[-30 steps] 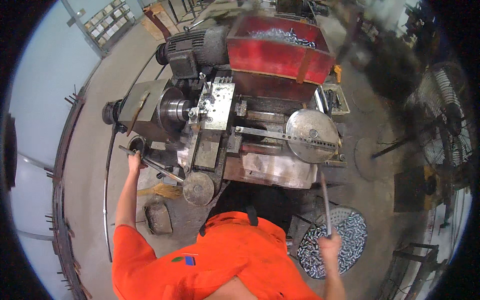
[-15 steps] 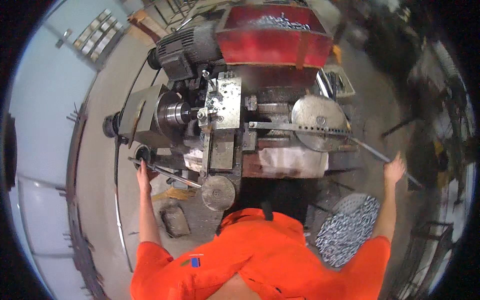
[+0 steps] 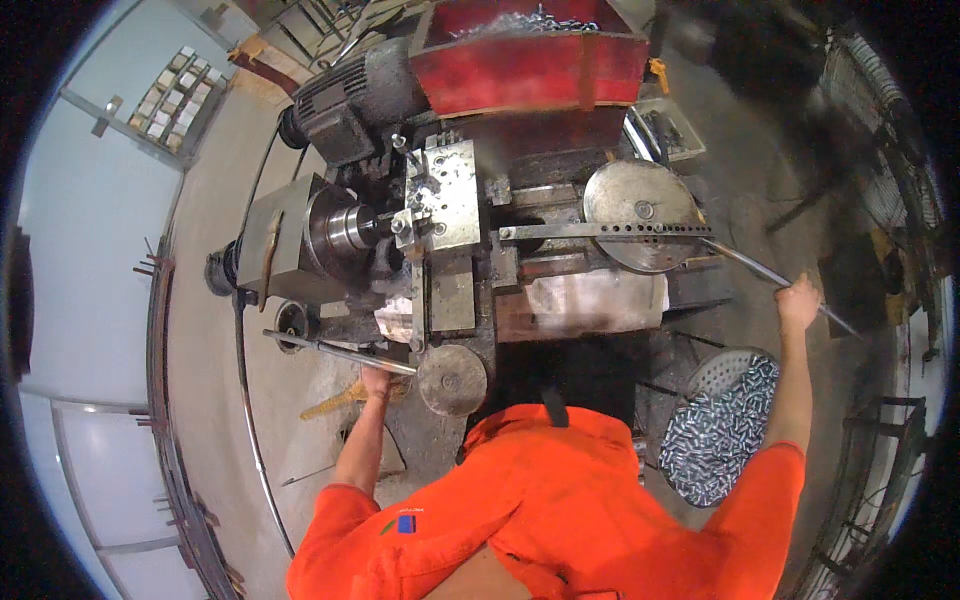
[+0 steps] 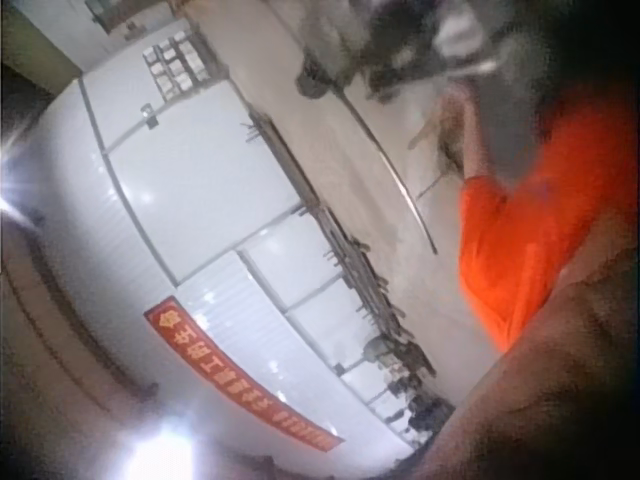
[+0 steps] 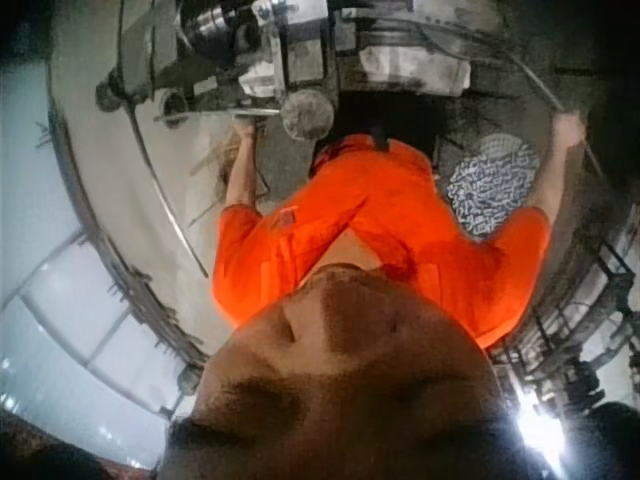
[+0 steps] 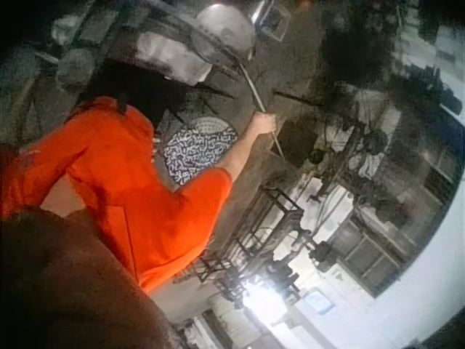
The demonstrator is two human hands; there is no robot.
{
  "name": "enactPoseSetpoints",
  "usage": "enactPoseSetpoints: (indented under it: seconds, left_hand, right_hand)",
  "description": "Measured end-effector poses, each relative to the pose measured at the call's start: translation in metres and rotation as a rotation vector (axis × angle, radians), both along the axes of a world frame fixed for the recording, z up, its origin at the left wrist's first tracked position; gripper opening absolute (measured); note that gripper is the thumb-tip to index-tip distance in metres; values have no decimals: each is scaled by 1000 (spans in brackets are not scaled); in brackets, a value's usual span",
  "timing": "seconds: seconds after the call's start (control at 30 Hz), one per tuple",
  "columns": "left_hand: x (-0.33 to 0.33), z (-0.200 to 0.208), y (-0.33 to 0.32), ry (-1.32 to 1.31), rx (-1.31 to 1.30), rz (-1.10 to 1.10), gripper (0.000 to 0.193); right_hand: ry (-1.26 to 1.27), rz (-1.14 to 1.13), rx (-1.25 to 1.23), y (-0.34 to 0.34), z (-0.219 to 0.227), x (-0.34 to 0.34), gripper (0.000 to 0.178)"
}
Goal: The person operates a metal turning lathe, repeatedly inserting small metal parts into the chuck, engaging the machine with a lever, and removing finished parts into a perforated metal basket. The cycle is repeated continuously throughout the clip.
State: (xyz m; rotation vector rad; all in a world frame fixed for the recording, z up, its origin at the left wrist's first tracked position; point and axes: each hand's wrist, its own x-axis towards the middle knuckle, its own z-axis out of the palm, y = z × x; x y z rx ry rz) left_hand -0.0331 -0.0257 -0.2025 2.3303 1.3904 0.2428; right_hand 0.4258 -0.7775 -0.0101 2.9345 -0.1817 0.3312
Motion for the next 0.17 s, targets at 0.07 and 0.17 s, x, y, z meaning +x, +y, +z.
enactPoseSetpoints:
  seconds: [0.07,0.17]
  left_hand:
    - [-16,16,23,330,-2,-174,64]
    - [21,103,18,928,-71,-415,68]
  right_hand:
    - [-25,-2,-13,-3,-4,3,57]
    - [41,-102,-19,-9,1,7,73]
